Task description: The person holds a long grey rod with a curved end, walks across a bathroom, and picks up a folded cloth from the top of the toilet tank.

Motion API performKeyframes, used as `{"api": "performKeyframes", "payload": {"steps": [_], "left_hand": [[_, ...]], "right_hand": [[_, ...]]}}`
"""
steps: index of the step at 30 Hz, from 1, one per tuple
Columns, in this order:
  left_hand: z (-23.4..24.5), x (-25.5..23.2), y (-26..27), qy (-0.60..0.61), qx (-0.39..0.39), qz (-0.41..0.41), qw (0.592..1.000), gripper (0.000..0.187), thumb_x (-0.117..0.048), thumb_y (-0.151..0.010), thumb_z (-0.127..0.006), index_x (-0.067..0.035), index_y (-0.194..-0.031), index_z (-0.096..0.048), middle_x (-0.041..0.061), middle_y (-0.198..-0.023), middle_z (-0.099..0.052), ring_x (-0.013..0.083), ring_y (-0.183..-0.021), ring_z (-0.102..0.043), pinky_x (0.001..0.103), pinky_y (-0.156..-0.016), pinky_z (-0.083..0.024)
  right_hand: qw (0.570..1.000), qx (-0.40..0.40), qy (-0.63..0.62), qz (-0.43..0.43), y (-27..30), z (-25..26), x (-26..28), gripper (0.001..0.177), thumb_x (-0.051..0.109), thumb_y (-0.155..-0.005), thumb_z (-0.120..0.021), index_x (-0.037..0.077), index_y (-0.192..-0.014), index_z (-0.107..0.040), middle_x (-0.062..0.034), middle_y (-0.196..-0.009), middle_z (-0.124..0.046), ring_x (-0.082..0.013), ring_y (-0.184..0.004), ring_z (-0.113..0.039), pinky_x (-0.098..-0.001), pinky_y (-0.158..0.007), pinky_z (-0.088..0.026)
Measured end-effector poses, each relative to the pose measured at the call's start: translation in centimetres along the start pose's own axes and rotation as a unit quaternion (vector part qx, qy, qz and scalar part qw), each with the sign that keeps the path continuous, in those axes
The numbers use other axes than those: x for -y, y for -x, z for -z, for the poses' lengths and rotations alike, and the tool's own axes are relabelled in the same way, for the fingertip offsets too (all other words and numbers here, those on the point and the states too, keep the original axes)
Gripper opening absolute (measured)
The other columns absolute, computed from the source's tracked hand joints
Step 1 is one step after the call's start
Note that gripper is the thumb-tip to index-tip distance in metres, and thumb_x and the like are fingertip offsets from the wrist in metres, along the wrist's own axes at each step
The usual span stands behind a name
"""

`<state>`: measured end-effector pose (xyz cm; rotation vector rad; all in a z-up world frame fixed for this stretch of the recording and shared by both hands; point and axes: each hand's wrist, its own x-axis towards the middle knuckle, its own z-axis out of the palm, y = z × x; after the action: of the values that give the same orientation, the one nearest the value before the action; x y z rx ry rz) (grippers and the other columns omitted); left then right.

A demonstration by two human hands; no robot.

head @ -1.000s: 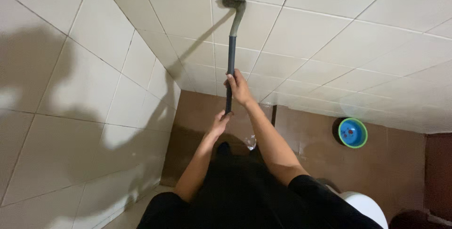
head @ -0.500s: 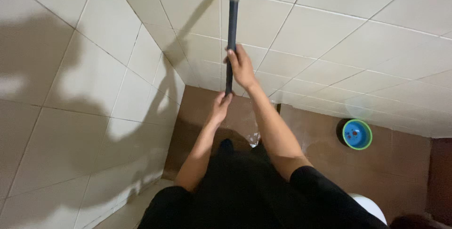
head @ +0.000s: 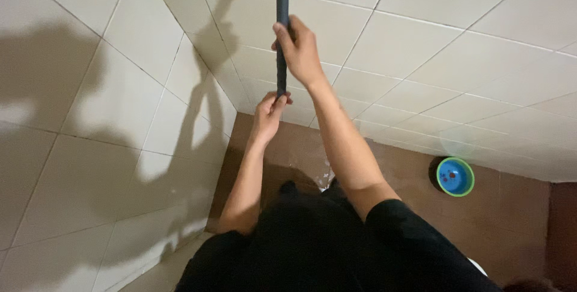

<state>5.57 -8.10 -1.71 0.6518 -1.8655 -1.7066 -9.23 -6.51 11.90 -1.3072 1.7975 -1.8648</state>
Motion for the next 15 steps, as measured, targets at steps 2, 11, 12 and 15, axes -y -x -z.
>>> {"api": "performKeyframes", "payload": {"steps": [2,11,12,15], "left_hand": [[-0.3,0.8,0.7,0.01,0.006,0.005,1.0,0.029,-0.029,-0.107,-0.057,-0.007,-0.118,-0.072,0.004,-0.106,-0.075,0.0163,-0.109,-0.067,0.036,-0.098,-0.049],[-4.0,8.8,3.7,-0.086,0.072,0.12,0.986,0.038,-0.035,-0.108,-0.051,-0.005,-0.109,-0.074,0.01,-0.095,-0.073,0.019,-0.085,-0.064,0.036,-0.077,-0.051],[-4.3,10.8,3.5,-0.087,0.071,0.118,0.987,0.038,-0.035,-0.109,-0.051,-0.005,-0.109,-0.074,0.01,-0.095,-0.073,0.019,-0.085,-0.064,0.036,-0.077,-0.051],[-5.2,16.4,4.5,-0.046,0.109,0.162,0.98,0.038,-0.035,-0.108,-0.051,-0.004,-0.111,-0.073,0.005,-0.098,-0.073,0.0142,-0.085,-0.061,0.032,-0.076,-0.049]], "right_hand": [[1.0,-0.006,-0.001,-0.01,1.0,-0.2,-1.0,0.024,0.022,-0.107,-0.06,0.003,-0.093,-0.057,-0.0037,-0.071,-0.063,-0.0122,-0.067,-0.069,-0.0283,-0.057,-0.055],[0.993,-0.013,0.049,-0.105,6.7,0.8,-7.9,0.027,0.028,-0.105,-0.06,0.003,-0.092,-0.061,-0.0041,-0.067,-0.065,-0.0124,-0.06,-0.066,-0.0301,-0.054,-0.053],[0.989,-0.009,0.093,-0.117,7.3,0.8,-8.7,0.028,0.03,-0.105,-0.059,0.005,-0.093,-0.065,-0.0037,-0.068,-0.067,-0.0124,-0.059,-0.065,-0.0305,-0.054,-0.052],[0.991,-0.035,0.063,-0.116,9.8,0.8,-11.0,0.032,0.028,-0.103,-0.062,0.0,-0.088,-0.064,-0.008,-0.066,-0.066,-0.0151,-0.063,-0.067,-0.0327,-0.056,-0.051]]}}
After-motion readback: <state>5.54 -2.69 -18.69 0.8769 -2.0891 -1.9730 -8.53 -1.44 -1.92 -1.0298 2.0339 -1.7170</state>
